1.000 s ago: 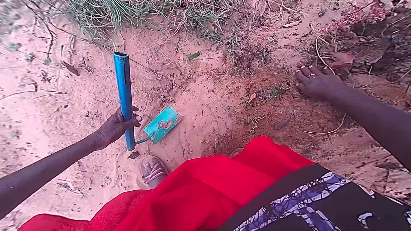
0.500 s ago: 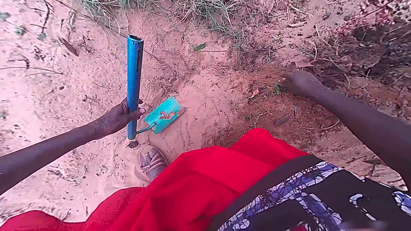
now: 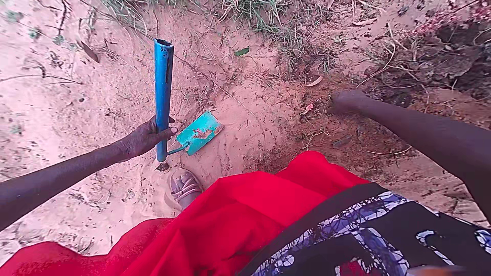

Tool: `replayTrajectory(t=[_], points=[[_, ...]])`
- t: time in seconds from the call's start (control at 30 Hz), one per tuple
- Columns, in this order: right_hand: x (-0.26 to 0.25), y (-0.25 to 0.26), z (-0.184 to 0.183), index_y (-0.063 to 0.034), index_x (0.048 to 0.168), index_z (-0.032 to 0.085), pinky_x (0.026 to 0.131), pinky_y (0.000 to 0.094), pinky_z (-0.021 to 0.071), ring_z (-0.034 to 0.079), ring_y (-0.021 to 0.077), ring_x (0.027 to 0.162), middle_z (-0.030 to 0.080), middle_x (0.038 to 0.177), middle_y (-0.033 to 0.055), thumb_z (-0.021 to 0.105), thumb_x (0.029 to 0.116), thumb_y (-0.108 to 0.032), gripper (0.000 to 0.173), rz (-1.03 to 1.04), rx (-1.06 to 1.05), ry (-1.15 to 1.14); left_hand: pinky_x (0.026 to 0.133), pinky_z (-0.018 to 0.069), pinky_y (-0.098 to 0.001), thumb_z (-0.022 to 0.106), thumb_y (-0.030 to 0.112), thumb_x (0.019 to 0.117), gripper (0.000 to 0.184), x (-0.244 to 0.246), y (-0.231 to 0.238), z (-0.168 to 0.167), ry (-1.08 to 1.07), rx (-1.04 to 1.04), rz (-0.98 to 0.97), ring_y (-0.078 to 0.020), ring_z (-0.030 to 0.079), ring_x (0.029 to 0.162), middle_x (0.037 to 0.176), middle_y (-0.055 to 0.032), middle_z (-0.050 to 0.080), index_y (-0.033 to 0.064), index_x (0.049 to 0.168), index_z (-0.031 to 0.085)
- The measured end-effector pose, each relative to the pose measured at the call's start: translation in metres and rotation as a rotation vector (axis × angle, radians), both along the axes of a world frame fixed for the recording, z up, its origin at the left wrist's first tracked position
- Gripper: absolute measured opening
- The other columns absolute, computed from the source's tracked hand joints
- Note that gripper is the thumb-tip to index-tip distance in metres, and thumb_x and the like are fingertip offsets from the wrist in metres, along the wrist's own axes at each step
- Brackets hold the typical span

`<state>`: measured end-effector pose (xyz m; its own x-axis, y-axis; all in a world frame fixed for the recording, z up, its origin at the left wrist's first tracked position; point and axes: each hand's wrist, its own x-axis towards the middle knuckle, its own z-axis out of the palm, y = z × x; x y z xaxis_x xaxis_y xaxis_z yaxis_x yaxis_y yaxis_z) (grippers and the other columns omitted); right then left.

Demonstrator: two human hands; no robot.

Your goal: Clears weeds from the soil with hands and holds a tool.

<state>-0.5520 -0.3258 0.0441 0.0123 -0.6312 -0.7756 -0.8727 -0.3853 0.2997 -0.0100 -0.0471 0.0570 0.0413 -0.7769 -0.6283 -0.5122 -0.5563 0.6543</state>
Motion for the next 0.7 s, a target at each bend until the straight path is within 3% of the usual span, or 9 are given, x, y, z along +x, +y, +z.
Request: replayTrajectory(t=[0.07,0.13,0.33,0.57,0.63,0.7], points=[[-0.011,-0.006,0.000,0.0069,0.117,0.065,0.090,0.0710,0.0466,0.063,0.0509,0.112,0.066,0.114,0.0322,0.066,0.1010,-0.031,0.041,-0.064,0.015,-0.104,0.083,0.0542,-0.0450,0.056,0.015,0.1055,0.034,0.000,-0.002,0.000,-0.010,0.008,0.010,-0.0233,0.066,0.090,0.103,-0.0160,0.066,0.0029,0.137,0.050],[-0.018,-0.004,0.000,0.0070,0.120,0.065,0.091,0.0718,0.0457,0.062,0.0520,0.112,0.066,0.114,0.0329,0.061,0.1039,-0.025,0.036,-0.088,0.015,-0.167,0.083,0.0559,-0.0456,0.056,0.018,0.1054,0.035,0.002,0.000,-0.003,-0.009,0.003,0.018,-0.0233,0.067,0.090,0.103,-0.0157,0.065,0.0038,0.137,0.050],[-0.027,0.015,0.001,0.0027,0.114,0.068,0.087,0.0707,0.0482,0.065,0.0509,0.109,0.068,0.112,0.0304,0.056,0.1058,-0.033,0.038,0.002,-0.010,-0.065,0.081,0.0549,-0.0443,0.056,0.011,0.1051,0.032,-0.005,-0.002,0.003,-0.007,0.002,0.018,-0.0215,0.064,0.085,0.097,-0.0139,0.062,0.0004,0.134,0.050],[-0.023,0.047,0.019,0.0000,0.105,0.068,0.079,0.0681,0.0504,0.067,0.0490,0.100,0.069,0.101,0.0275,0.053,0.1069,-0.028,0.032,-0.023,-0.020,-0.074,0.084,0.0552,-0.0461,0.056,0.016,0.1056,0.035,-0.003,-0.001,0.002,-0.030,-0.005,0.018,-0.0229,0.066,0.088,0.099,-0.0149,0.065,0.0024,0.137,0.049],[-0.021,0.076,0.029,-0.0012,0.108,0.068,0.078,0.0672,0.0500,0.067,0.0488,0.098,0.069,0.098,0.0267,0.053,0.1067,-0.026,0.028,-0.049,-0.024,-0.094,0.086,0.0543,-0.0478,0.056,0.013,0.1051,0.035,-0.005,-0.003,0.005,-0.033,0.015,0.023,-0.0246,0.066,0.091,0.102,-0.0171,0.065,0.0014,0.137,0.049],[-0.028,0.097,0.042,-0.0024,0.118,0.065,0.076,0.0682,0.0505,0.068,0.0521,0.097,0.069,0.098,0.0290,0.055,0.1062,-0.021,0.024,-0.015,-0.101,-0.091,0.085,0.0558,-0.0447,0.056,0.012,0.1048,0.034,-0.003,-0.004,0.002,-0.020,-0.003,0.009,-0.0219,0.067,0.089,0.101,-0.0148,0.065,0.0010,0.136,0.049]])
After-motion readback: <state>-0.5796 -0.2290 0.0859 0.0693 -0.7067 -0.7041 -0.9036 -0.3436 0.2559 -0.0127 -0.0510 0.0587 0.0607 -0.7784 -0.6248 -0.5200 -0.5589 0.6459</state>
